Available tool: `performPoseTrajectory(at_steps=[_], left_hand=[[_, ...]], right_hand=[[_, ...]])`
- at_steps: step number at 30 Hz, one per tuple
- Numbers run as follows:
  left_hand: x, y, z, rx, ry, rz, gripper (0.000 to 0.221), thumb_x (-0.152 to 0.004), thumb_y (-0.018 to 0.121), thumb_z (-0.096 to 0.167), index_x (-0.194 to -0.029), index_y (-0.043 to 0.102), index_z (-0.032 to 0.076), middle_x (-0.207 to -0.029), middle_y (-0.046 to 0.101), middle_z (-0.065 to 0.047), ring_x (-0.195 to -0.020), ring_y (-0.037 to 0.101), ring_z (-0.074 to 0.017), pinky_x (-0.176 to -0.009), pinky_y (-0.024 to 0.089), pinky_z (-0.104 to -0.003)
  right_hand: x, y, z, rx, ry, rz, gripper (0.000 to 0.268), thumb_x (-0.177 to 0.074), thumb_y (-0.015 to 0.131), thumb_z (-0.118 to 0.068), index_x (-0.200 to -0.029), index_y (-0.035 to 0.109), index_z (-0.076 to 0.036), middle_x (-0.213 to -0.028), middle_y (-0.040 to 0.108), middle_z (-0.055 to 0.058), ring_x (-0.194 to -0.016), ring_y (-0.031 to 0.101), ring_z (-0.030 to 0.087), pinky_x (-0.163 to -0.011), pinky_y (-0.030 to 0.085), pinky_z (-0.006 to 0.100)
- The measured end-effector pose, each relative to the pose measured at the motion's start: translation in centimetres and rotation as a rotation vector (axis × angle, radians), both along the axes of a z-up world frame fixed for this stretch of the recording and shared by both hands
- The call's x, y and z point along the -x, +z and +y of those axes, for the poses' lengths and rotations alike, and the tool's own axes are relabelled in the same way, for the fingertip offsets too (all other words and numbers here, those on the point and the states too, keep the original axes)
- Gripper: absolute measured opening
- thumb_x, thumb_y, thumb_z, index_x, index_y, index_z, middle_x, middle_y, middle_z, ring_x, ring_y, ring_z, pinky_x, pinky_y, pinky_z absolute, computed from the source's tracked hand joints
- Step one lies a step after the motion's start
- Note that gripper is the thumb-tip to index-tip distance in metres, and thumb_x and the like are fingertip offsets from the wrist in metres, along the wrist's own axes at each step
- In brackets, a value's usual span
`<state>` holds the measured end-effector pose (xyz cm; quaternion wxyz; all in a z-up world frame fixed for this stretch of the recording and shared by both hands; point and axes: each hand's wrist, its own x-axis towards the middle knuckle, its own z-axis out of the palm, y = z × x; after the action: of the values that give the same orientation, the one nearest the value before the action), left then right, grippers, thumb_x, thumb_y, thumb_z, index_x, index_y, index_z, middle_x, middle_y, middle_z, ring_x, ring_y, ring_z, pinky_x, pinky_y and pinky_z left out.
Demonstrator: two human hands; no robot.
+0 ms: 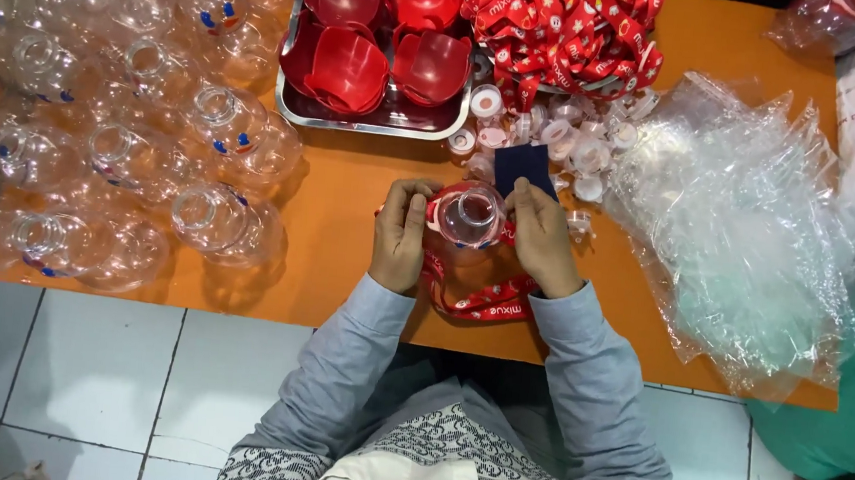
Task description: Attaching decorative red straps to clear plastic bottles at a workspace.
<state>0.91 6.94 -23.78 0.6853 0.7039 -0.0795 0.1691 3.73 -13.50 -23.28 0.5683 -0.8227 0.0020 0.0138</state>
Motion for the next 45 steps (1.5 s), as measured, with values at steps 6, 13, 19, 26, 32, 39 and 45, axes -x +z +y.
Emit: performPoseTrajectory(at_steps=[6,13,19,26,32,39,45], left_hand=[[0.2,-0.8,1.1,-0.133,-0.155,-0.082,0.078,-0.084,0.074,0.050,-0.143,0.053,0.004,-0.130,0.063,-0.022,-0.124,0.061,-0.0408,-0.108,0.046,-0.053],[0.4,-0.3,0.0,-0.337,-0.063,-0.045,0.131,-0.053,0.100,0.052,-0.156,0.035,0.005,-0.135,0.064,-0.021,-0.121,0.064,-0.0436,-0.109,0.047,-0.056],[-0.1,-0.7,-0.1,-0.344,-0.036,-0.028,0.116,-0.051,0.100,0.051,-0.146,0.052,0.006,-0.125,0.070,-0.018,-0.113,0.068,-0.0391,-0.104,0.051,-0.050],[-0.2,-1.0,0.0,-0.305,-0.057,-0.065,0.098,-0.048,0.102,0.046,-0.131,0.066,0.009,-0.117,0.073,-0.015,-0.109,0.070,-0.0356,-0.101,0.052,-0.045],[-0.1,-1.1,-0.1,-0.325,-0.031,-0.099,0.098,-0.050,0.100,0.049,-0.131,0.064,0.007,-0.119,0.072,-0.017,-0.108,0.070,-0.0374,-0.099,0.052,-0.046],[-0.1,-1.7,-0.3,-0.375,0.050,-0.150,0.102,-0.051,0.099,0.059,-0.133,0.064,0.009,-0.120,0.071,-0.013,-0.107,0.070,-0.0331,-0.098,0.052,-0.043],[0.2,-1.0,-0.2,-0.506,-0.020,-0.140,0.104,-0.061,0.094,0.058,-0.138,0.053,0.002,-0.133,0.065,-0.017,-0.117,0.067,-0.0351,-0.101,0.054,-0.049]], right_hand=[[-0.3,-0.8,-1.4,-0.042,0.049,-0.024,0.055,-0.116,0.037,-0.048,-0.096,0.067,-0.007,-0.079,0.062,0.011,-0.082,0.061,0.025,-0.081,0.051,0.040],[0.7,-2.4,-2.9,0.035,0.121,0.023,0.046,-0.113,0.052,-0.042,-0.089,0.070,-0.007,-0.069,0.062,0.011,-0.071,0.062,0.024,-0.069,0.050,0.037],[1.2,1.1,-2.3,0.002,0.192,0.076,0.042,-0.108,0.056,-0.025,-0.071,0.067,-0.010,-0.054,0.057,0.004,-0.054,0.052,0.014,-0.057,0.043,0.027],[-0.9,0.7,-3.1,-0.056,0.232,0.038,0.040,-0.107,0.064,-0.025,-0.070,0.063,-0.010,-0.058,0.052,0.000,-0.059,0.047,0.010,-0.057,0.038,0.025],[0.1,2.7,-2.3,-0.029,0.188,-0.070,0.031,-0.104,0.069,-0.022,-0.078,0.070,-0.006,-0.062,0.060,0.005,-0.063,0.053,0.013,-0.062,0.044,0.028],[4.7,7.2,-2.2,-0.043,0.090,-0.415,0.016,-0.103,0.065,-0.013,-0.109,0.069,0.001,-0.104,0.058,0.018,-0.104,0.061,0.032,-0.095,0.051,0.045],[15.8,12.5,-0.5,-0.318,0.096,-0.562,0.054,-0.112,0.039,-0.053,-0.125,0.061,-0.005,-0.127,0.062,0.016,-0.125,0.061,0.030,-0.112,0.055,0.044]])
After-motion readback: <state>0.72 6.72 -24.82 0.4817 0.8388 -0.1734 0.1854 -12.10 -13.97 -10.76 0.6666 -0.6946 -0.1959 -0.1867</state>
